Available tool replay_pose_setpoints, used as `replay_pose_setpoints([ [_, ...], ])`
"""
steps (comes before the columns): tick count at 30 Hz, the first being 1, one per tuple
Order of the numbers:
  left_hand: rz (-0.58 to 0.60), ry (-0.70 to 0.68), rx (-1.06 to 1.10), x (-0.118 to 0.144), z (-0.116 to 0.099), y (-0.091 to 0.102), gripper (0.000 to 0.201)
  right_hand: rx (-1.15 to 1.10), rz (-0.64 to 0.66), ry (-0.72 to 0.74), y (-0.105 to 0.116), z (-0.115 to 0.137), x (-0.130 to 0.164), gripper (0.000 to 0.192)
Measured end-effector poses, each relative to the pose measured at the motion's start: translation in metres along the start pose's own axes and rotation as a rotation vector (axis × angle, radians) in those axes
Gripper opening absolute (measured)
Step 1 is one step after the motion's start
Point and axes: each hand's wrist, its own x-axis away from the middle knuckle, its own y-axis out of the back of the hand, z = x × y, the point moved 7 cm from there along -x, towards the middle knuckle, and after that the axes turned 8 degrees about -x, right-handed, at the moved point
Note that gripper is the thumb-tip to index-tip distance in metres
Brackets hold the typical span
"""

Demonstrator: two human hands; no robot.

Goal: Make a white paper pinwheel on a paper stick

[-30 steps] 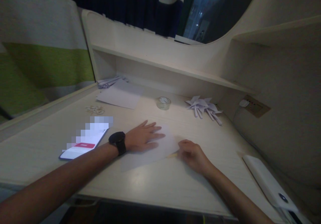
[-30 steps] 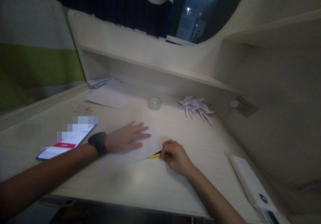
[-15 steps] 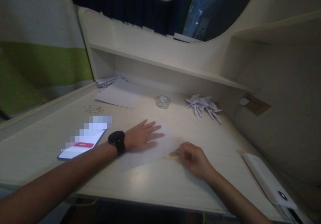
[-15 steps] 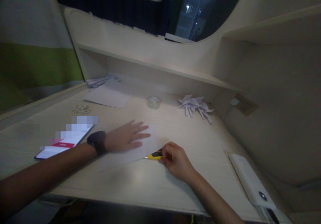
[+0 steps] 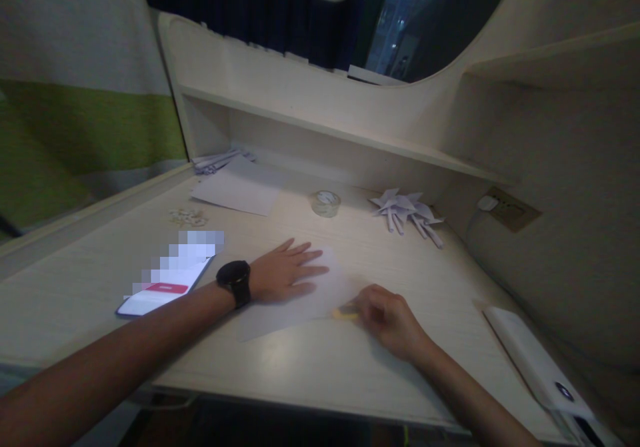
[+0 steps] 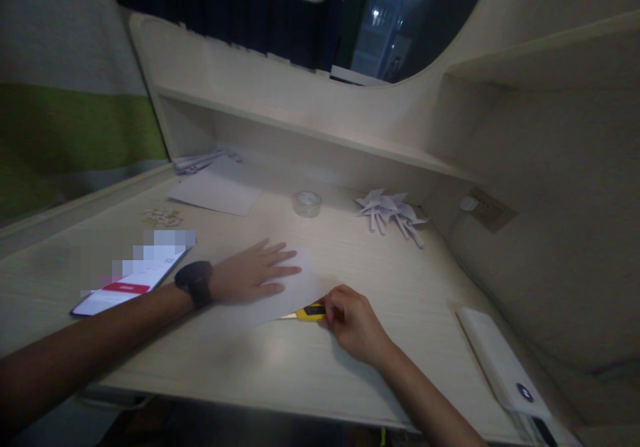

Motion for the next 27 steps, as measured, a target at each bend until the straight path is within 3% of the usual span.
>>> replay_pose_setpoints([
  [27,-0.012,-0.02,-0.01,-0.0003,0.0005,-0.002,0.047,-0.038,0.01,0.021,-0.0063,0.0063,-0.002,0.024],
])
